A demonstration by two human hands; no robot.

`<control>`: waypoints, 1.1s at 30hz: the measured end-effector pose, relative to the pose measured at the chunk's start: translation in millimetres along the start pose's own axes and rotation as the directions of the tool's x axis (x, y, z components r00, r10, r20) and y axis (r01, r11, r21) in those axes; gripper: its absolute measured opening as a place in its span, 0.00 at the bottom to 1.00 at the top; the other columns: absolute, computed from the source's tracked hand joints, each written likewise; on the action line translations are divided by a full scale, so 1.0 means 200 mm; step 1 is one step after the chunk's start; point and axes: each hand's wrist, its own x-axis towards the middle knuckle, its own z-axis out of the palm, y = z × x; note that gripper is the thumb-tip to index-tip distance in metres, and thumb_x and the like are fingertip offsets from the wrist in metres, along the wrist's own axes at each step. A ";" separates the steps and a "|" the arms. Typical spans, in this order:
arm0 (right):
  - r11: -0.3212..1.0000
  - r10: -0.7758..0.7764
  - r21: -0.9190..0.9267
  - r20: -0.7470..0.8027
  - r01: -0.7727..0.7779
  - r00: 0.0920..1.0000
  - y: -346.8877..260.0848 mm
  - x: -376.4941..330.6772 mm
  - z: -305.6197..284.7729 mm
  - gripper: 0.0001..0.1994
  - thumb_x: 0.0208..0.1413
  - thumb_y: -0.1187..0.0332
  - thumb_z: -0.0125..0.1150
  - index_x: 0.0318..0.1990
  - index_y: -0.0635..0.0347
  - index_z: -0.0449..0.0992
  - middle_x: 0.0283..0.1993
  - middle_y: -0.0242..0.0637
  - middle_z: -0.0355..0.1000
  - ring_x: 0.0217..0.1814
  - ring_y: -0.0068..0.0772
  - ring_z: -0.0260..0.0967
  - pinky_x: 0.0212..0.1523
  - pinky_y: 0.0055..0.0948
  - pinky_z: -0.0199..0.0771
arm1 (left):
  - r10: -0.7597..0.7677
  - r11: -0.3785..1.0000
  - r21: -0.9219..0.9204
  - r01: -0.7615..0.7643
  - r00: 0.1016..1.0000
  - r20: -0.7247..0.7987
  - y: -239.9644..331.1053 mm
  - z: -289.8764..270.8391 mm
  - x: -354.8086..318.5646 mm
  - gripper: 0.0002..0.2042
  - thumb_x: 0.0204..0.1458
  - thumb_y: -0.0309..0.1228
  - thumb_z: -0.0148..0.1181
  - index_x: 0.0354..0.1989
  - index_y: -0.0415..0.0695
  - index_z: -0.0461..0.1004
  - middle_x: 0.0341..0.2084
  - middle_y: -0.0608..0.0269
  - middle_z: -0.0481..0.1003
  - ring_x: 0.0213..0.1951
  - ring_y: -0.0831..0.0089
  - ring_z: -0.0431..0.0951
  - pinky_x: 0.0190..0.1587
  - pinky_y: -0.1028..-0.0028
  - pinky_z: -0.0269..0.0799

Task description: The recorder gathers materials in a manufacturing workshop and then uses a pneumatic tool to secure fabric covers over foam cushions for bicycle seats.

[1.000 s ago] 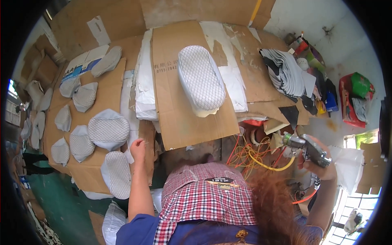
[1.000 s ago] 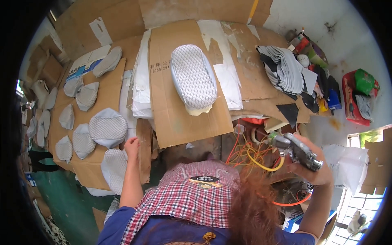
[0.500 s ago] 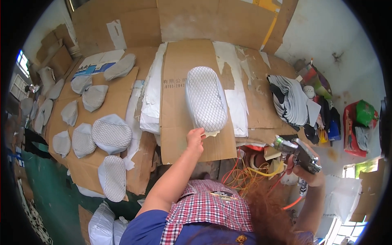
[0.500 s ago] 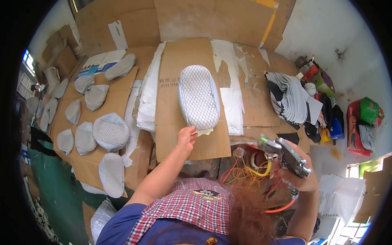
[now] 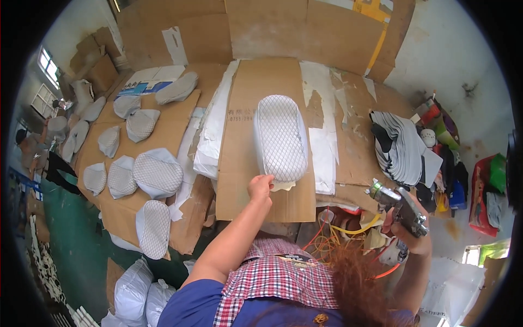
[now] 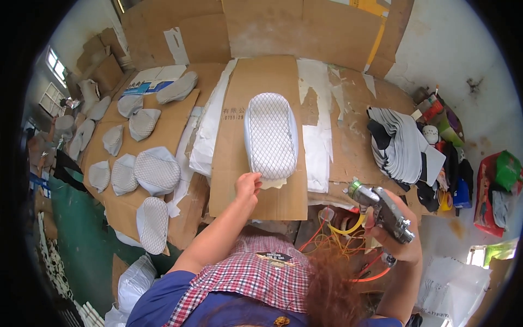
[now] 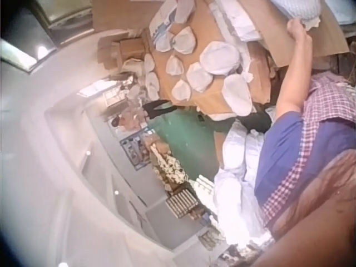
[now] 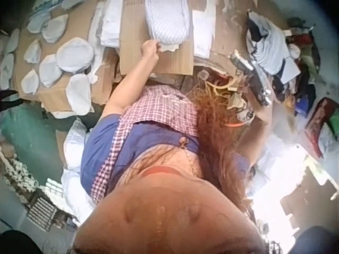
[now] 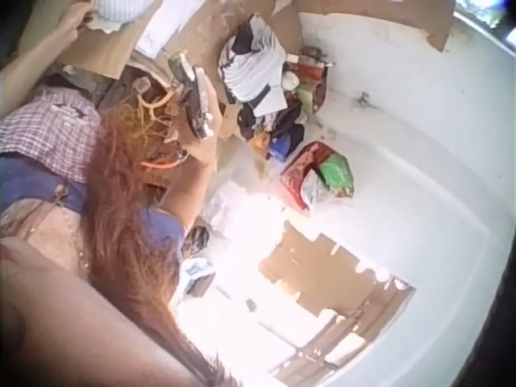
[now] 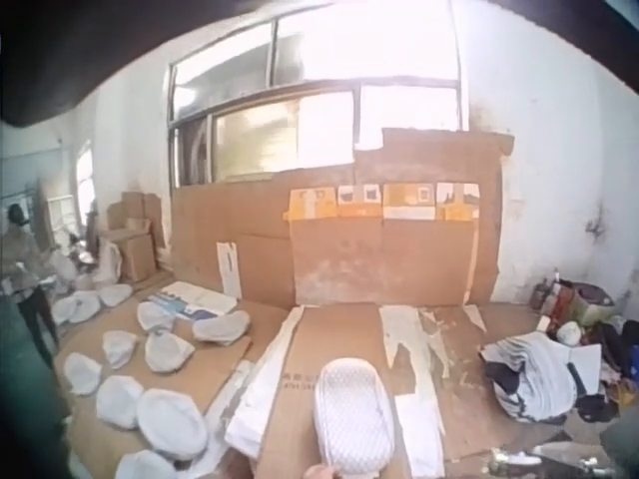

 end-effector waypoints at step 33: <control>0.976 0.066 -0.191 -0.212 -0.107 0.975 1.39 0.85 0.45 0.17 0.43 0.67 0.58 0.41 0.63 0.67 0.36 0.41 0.68 0.36 0.39 0.66 0.36 0.34 0.67 | -0.086 0.990 -0.113 0.089 0.996 0.025 0.28 0.12 -0.10 0.06 0.44 0.27 0.48 0.30 0.39 0.63 0.25 0.56 0.67 0.33 0.58 0.70 0.36 0.62 0.69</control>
